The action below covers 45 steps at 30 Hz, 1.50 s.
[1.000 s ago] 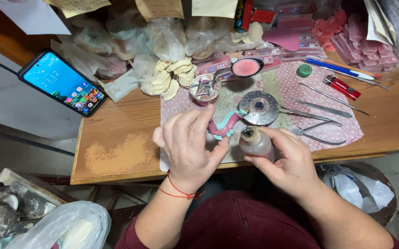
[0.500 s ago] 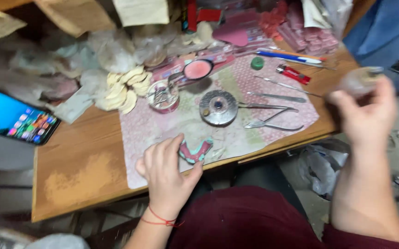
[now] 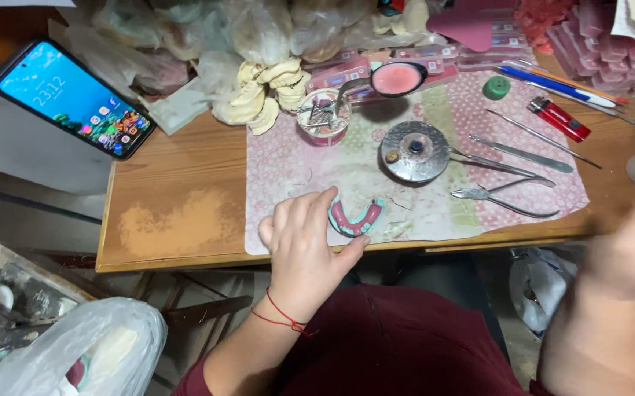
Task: The person works on a dental prosthetic mold, using a metal tool to shape and smooth the pink material. They also use pliers to cut a small piece of wire and apply a liquid from a bottle to the mold.
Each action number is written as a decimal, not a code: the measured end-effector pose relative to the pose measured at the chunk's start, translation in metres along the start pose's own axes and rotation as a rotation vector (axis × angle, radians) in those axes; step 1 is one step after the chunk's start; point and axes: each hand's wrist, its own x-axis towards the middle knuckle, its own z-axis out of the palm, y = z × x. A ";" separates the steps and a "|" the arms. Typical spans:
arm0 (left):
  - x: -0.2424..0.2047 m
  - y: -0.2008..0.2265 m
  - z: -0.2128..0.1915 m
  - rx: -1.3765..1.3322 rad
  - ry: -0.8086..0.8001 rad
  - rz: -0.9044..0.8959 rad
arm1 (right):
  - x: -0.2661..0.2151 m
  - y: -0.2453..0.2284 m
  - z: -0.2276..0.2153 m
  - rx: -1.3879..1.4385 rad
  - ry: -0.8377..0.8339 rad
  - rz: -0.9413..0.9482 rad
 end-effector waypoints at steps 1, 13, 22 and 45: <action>0.000 -0.001 0.001 0.012 0.006 0.003 | 0.019 -0.055 -0.002 0.342 0.108 -0.073; 0.002 -0.014 -0.011 -0.109 0.219 0.383 | 0.035 -0.214 0.026 0.729 -0.433 -0.515; 0.005 -0.014 0.005 -0.001 0.355 0.509 | 0.037 -0.213 0.028 0.700 -0.461 -0.589; -0.003 -0.024 0.014 -0.103 0.347 0.503 | 0.039 -0.213 0.024 0.739 -0.466 -0.632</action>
